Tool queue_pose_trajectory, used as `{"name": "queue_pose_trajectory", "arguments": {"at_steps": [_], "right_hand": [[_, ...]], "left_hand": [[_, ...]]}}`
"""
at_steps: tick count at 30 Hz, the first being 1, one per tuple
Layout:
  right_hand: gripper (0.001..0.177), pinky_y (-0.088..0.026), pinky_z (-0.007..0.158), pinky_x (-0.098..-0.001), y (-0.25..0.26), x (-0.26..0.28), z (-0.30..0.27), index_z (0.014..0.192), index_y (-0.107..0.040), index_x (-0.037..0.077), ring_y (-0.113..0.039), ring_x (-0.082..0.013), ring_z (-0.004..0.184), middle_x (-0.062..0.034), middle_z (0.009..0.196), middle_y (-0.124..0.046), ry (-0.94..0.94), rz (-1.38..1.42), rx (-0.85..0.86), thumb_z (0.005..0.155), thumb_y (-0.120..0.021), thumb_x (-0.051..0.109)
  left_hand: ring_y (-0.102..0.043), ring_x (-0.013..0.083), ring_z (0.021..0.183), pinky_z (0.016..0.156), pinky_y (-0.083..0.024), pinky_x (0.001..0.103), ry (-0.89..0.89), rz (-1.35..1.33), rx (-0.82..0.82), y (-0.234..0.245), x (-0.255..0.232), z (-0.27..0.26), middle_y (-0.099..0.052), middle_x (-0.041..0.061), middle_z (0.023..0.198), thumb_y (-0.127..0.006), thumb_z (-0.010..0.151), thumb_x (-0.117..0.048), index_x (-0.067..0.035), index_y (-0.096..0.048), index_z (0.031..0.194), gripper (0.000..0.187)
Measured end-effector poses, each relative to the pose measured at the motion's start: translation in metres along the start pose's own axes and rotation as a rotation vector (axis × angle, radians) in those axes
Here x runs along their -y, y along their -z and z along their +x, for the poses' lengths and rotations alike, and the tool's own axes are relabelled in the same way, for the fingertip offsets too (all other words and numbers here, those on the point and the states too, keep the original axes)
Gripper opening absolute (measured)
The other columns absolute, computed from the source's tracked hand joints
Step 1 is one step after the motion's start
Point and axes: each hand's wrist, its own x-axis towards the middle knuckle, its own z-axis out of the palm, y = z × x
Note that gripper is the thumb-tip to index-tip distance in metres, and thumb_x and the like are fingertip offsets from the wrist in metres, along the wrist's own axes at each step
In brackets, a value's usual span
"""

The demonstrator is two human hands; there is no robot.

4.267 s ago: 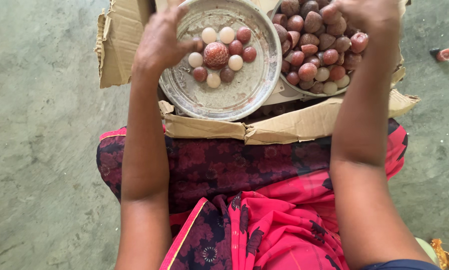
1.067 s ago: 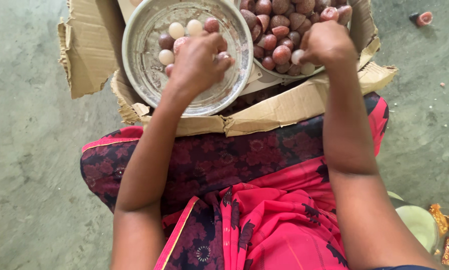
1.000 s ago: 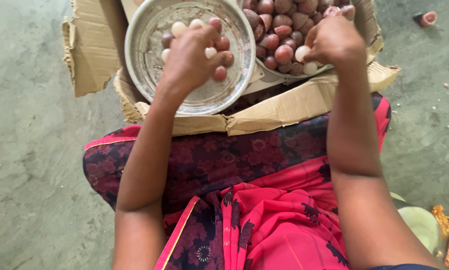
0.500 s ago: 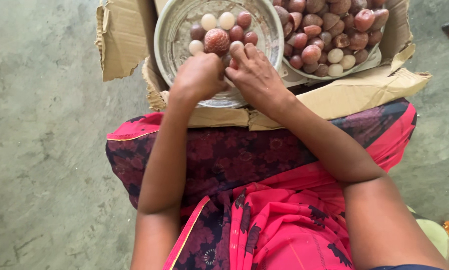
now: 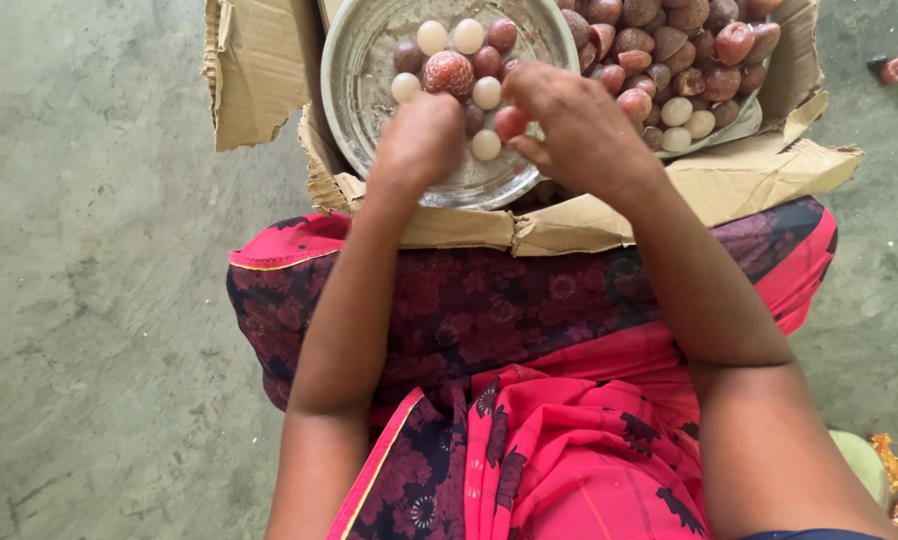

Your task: The person sits on the floor and peels small round fruits by hand, placing the peeled fruit into a metal tray and the peels into a separate bowl. The person continues peeling and arranging the fruits throughout the clip.

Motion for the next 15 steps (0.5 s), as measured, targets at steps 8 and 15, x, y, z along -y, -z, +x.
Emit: {"name": "queue_pose_trajectory", "arguments": {"at_steps": [8,15], "right_hand": [[0.014,-0.048,0.089,-0.0433,-0.064,0.016,0.012,0.097,-0.072,0.008,-0.059,-0.0274,0.099,-0.0068,0.104,-0.069,0.248,-0.108,0.031,0.084,-0.076,0.01],[0.017,-0.049,0.091,-0.0427,-0.063,0.002,0.008,0.103,-0.075,0.009,-0.059,-0.0277,0.104,-0.0125,0.109,-0.067,0.278,-0.099,-0.074,0.088,-0.08,0.015]], "left_hand": [[-0.074,0.0234,0.074,0.071,-0.057,0.039,-0.028,-0.254,-0.255,0.058,0.055,-0.018,-0.076,0.013,0.085,-0.083,0.085,-0.028,-0.01,-0.077,0.107,0.029],[-0.072,0.0245,0.073,0.07,-0.056,0.041,-0.076,-0.263,-0.267,0.063,0.053,-0.025,-0.075,0.013,0.084,-0.088,0.082,-0.032,-0.007,-0.075,0.112,0.041]]}}
